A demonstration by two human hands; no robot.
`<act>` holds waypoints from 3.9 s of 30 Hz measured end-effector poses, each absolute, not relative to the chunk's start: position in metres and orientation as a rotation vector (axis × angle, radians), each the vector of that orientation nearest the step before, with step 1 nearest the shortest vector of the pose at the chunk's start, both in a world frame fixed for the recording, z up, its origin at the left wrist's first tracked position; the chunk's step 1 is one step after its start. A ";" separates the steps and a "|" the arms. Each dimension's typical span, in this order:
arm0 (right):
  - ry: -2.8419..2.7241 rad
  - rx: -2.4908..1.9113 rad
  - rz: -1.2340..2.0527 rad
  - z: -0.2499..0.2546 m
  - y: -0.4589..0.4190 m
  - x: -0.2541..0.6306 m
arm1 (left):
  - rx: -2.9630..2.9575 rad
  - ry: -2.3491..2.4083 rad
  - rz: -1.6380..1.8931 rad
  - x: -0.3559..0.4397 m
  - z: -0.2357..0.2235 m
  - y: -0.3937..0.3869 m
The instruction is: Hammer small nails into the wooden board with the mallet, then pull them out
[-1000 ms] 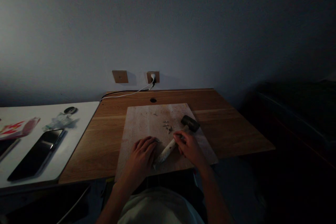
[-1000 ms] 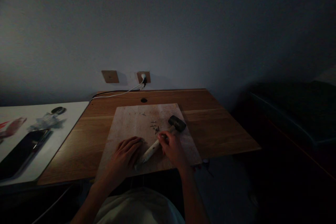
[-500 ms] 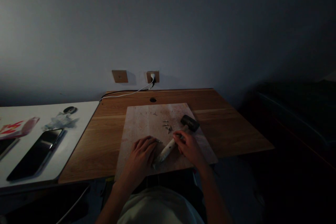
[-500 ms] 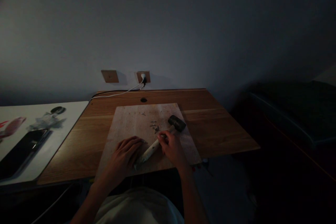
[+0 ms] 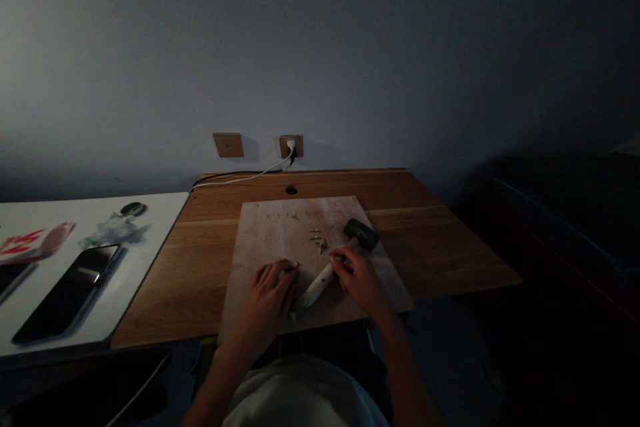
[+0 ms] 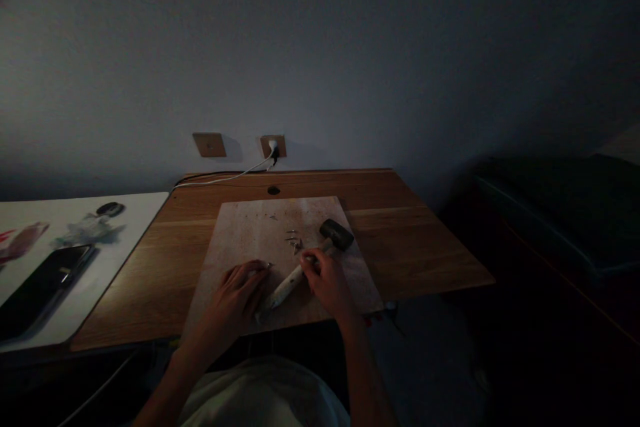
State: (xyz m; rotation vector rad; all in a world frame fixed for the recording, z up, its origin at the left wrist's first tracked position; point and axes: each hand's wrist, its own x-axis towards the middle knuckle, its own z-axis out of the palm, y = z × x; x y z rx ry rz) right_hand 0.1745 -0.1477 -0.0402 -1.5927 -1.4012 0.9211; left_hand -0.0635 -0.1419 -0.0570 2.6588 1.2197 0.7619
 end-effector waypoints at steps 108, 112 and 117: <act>-0.995 -1.703 0.800 0.013 -0.155 0.204 | 2.206 0.894 0.744 0.107 -0.068 0.064; -1.021 -1.783 0.861 -0.009 -0.152 0.211 | 2.202 0.909 0.737 0.105 -0.065 0.061; -0.968 -1.806 0.882 -0.015 -0.151 0.217 | 2.201 0.950 0.755 0.105 -0.061 0.061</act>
